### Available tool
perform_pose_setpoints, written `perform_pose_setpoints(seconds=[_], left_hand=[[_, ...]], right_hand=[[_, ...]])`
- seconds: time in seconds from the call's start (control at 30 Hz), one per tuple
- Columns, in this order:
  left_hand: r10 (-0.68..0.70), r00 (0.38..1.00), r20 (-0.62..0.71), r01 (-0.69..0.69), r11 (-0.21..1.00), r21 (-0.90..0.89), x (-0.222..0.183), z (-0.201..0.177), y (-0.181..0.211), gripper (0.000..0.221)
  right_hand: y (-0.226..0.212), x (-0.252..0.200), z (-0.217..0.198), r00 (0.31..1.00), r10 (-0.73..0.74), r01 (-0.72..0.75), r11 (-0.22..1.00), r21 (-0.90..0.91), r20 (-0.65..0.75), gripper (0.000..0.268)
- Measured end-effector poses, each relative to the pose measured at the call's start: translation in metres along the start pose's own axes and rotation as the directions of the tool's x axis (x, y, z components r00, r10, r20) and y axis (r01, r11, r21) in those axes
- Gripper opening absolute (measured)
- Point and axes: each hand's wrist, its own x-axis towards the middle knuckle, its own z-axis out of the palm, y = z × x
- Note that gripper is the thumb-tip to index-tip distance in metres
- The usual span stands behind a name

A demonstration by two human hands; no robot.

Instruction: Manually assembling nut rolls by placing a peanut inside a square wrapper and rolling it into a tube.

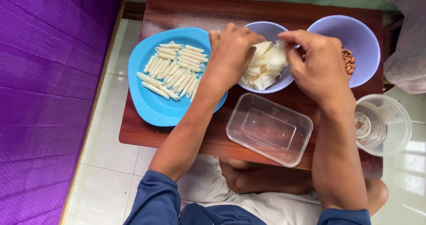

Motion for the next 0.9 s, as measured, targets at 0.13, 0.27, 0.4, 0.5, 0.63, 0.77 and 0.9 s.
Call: perform_pose_setpoints(seconds=[0.13,0.27,0.4,0.5,0.63,0.77,0.9], left_hand=[[-0.026,0.998,0.055,0.024,0.998,0.053,-0.006,0.014,0.016,0.029],[-0.100,0.987,0.125,0.078,0.983,0.168,0.002,0.030,0.006,0.012],[-0.144,0.970,0.198,0.105,0.975,0.194,0.001,0.037,0.001,0.028],[-0.124,0.976,0.181,0.092,0.980,0.176,0.000,0.039,0.004,0.014],[-0.168,0.968,0.185,0.138,0.977,0.165,0.003,0.021,0.010,0.019],[-0.109,0.975,0.196,0.107,0.994,0.019,-0.004,0.000,-0.002,0.032],[-0.045,0.986,0.162,0.062,0.993,-0.102,-0.011,-0.023,0.001,0.038]], right_hand=[[-0.004,-0.008,0.003,0.990,0.107,-0.100,0.992,-0.077,0.096,0.033],[0.007,-0.007,0.002,0.986,0.108,-0.098,0.992,-0.084,0.127,0.030],[0.014,-0.012,0.003,0.985,0.104,-0.097,0.994,-0.051,0.139,0.022],[0.015,-0.017,0.001,0.973,0.148,-0.141,0.989,-0.051,0.179,0.026],[0.007,-0.015,-0.001,0.979,0.120,-0.116,0.993,-0.031,0.168,0.027],[0.009,-0.013,0.001,0.998,0.036,-0.036,0.999,0.012,0.043,0.022],[0.013,-0.014,0.004,0.995,0.095,-0.080,0.952,0.296,-0.035,0.028]])
